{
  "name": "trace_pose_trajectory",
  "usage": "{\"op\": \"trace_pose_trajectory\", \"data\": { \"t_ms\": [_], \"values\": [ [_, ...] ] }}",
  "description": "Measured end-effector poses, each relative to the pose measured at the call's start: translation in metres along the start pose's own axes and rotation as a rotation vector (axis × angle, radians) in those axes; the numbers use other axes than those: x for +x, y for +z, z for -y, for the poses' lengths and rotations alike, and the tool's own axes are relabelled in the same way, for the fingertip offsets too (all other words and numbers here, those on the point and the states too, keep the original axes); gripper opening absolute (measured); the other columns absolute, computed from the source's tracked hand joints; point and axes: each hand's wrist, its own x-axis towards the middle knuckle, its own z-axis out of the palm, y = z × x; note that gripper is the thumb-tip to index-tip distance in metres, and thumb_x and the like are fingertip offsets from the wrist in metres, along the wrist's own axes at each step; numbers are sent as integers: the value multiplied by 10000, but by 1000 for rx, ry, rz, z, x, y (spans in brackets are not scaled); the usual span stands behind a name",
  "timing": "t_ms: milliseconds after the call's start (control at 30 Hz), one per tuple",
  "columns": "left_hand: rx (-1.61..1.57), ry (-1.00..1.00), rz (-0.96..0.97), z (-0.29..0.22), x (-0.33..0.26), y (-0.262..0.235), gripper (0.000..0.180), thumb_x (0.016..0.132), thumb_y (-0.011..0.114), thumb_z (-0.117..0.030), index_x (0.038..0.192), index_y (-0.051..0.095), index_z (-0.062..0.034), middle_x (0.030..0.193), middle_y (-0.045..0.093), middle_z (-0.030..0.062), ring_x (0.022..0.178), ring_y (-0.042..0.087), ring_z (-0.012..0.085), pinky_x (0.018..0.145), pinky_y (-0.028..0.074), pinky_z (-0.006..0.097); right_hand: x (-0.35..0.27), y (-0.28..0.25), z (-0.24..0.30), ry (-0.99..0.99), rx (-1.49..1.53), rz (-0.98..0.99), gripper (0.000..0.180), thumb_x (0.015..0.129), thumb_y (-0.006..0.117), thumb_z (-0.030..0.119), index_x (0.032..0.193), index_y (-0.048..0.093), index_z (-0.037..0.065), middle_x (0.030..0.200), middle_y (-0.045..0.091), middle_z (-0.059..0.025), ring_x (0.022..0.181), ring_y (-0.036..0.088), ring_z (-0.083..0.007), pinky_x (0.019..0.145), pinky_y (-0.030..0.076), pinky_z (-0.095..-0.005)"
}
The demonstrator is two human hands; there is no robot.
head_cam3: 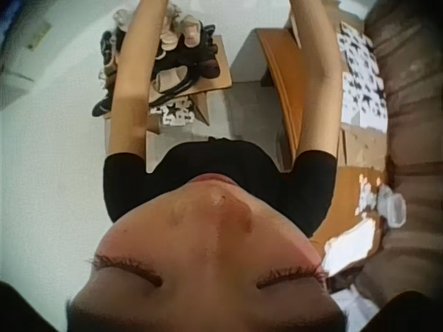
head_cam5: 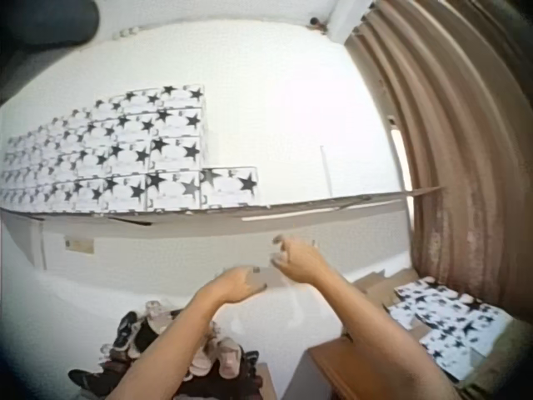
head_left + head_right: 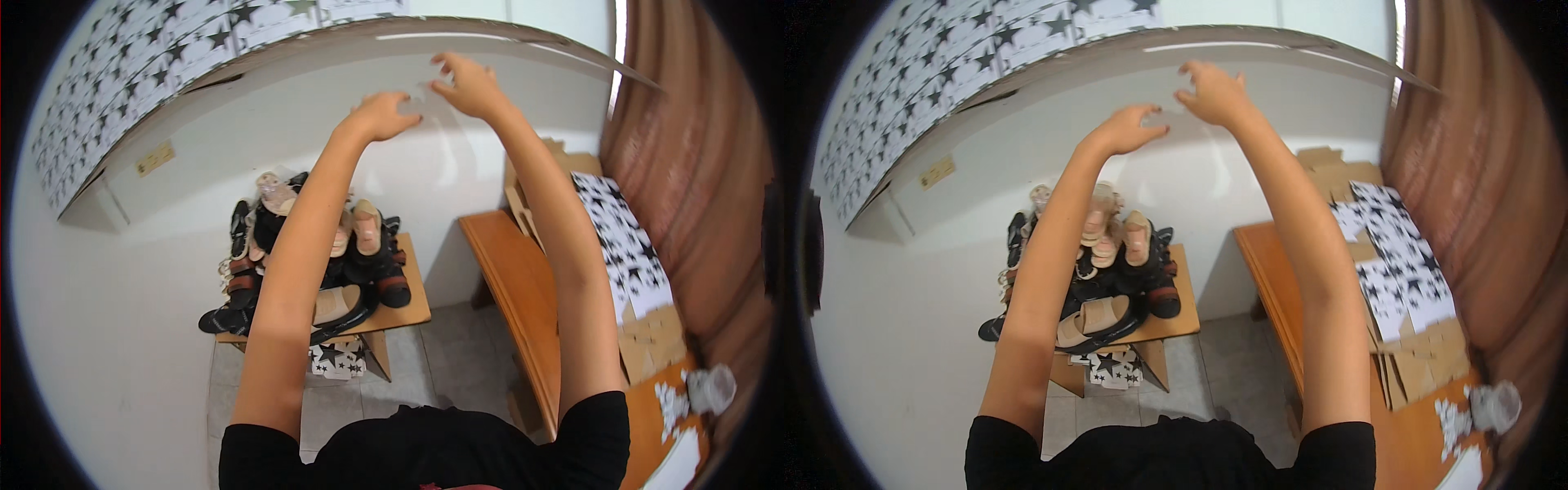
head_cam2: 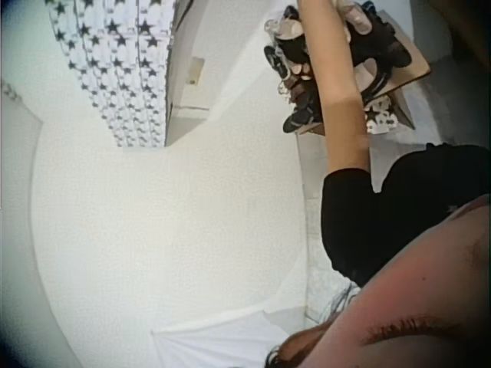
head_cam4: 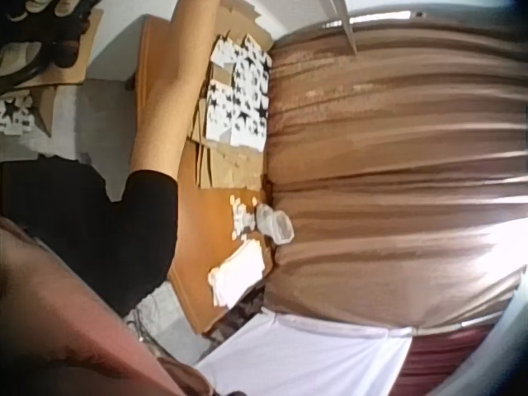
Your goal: The recorder assembles flat cardboard shoe boxes, places white packing paper and silica packets inside, and places the completed boxes on a storage shelf.
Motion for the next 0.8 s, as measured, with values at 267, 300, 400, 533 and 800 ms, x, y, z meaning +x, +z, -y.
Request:
{"op": "trace_pose_trajectory", "data": {
  "t_ms": [267,300,400,533,800],
  "values": [
    [-388,342,813,-106,-37,101,755,745,625,-528,1276,447,-22,1182,536,226,1058,539,315,899,419,366,-183,-19,-64,405,69,657,377,845,521,296,1118,571,41,1029,623,-174,948,588,-286,829,447,-354],
    [-455,384,756,-124,-44,114,750,726,644,-523,1261,472,-25,1181,541,219,1062,535,319,902,417,357,-212,-25,-75,580,139,634,363,851,524,287,1108,572,36,1010,625,-168,921,590,-278,815,446,-344],
    [-564,509,934,-169,-64,172,760,728,655,-539,1257,475,-24,1192,533,219,1074,532,301,911,418,354,-291,-55,-88,661,63,635,376,828,557,304,1113,588,62,1053,616,-165,916,595,-299,808,458,-357],
    [-604,513,1216,-267,-113,240,756,725,655,-549,1253,484,-35,1221,520,182,1058,536,244,874,438,365,-432,-98,-126,1050,166,480,395,835,570,318,1105,574,29,975,618,-128,829,579,-226,723,459,-325],
    [-767,663,1419,-413,-216,353,807,714,661,-548,1262,456,7,1244,500,204,1131,488,279,937,392,347,-598,-157,-125,1378,277,280,373,851,585,299,1085,562,10,902,600,-82,682,568,-151,639,474,-305]
  ]
}}
